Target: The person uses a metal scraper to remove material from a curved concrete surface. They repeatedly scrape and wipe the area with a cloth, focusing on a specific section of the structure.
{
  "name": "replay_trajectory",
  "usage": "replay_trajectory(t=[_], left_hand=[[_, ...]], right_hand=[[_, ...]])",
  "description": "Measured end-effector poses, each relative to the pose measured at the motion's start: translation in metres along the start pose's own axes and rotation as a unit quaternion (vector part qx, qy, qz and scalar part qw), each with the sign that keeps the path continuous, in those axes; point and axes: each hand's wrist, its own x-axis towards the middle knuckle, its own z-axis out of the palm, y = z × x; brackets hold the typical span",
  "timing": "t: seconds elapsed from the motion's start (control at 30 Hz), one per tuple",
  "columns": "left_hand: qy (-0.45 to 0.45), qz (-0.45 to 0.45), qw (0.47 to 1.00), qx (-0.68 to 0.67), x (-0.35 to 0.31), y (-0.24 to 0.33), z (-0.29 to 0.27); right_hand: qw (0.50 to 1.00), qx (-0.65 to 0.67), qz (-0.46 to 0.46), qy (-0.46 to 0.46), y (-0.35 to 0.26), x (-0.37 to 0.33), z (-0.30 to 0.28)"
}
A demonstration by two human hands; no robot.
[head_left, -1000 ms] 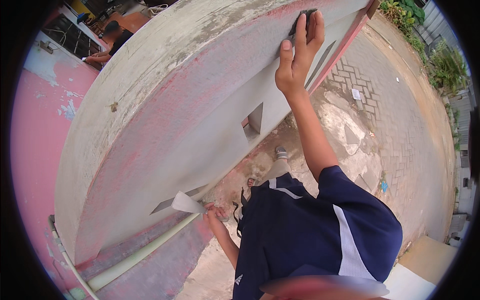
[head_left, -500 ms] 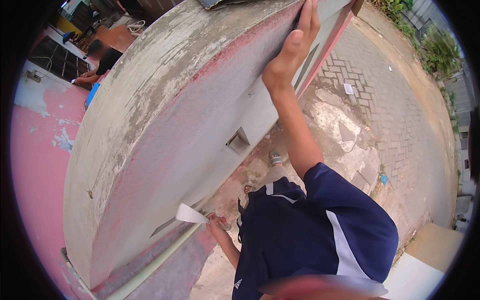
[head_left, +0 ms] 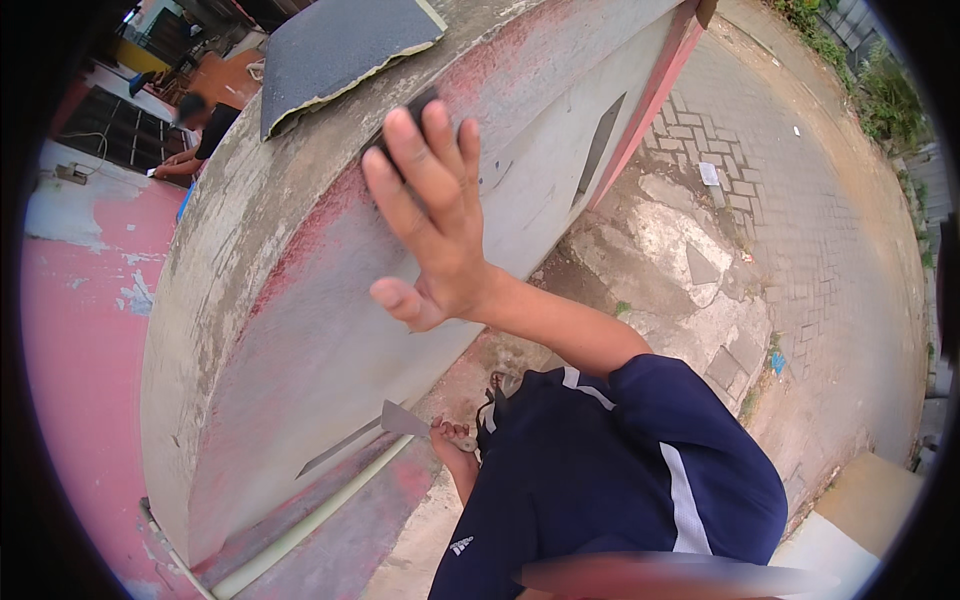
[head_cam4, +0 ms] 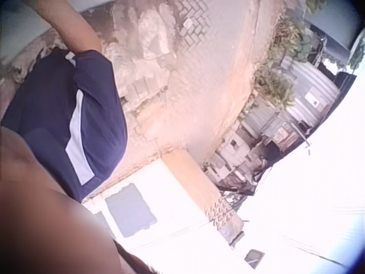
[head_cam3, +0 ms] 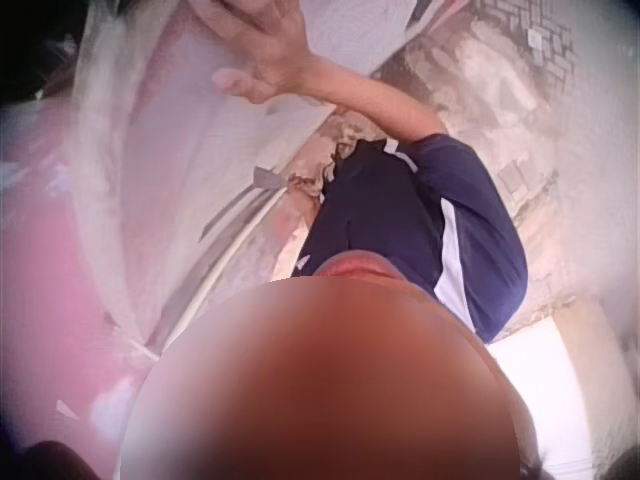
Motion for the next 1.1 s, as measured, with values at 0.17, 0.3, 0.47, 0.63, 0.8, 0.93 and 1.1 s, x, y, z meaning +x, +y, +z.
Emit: replay_trajectory(t=[0.17,0.3,0.47,0.63,0.8,0.93,1.1], left_hand=[[-0.007,-0.022,0.999,-0.034,-0.004,-0.014,0.008],[0.064,-0.003,0.996,-0.058,-0.018,-0.025,0.006],[0.085,-0.035,0.99,-0.11,-0.019,-0.032,0.018],[0.066,0.001,0.996,-0.06,-0.012,-0.037,0.032],[0.061,-0.007,0.993,-0.096,-0.026,-0.046,0.024],[0.14,-0.005,0.981,-0.136,-0.033,-0.046,0.005],[0.146,0.028,0.971,-0.188,-0.029,-0.04,-0.024]], right_hand=[[0.981,-0.186,-0.053,-0.004,0.116,0.002,-0.048],[0.984,-0.124,0.045,0.117,0.136,0.011,-0.04],[0.998,-0.057,0.011,0.003,0.058,-0.047,-0.007],[0.978,-0.189,0.063,-0.055,0.145,-0.035,-0.066],[0.965,-0.221,0.136,0.036,0.212,0.033,-0.118],[0.951,-0.283,0.122,0.033,0.212,0.041,-0.116],[0.971,-0.112,0.201,0.071,0.182,0.034,-0.089]])
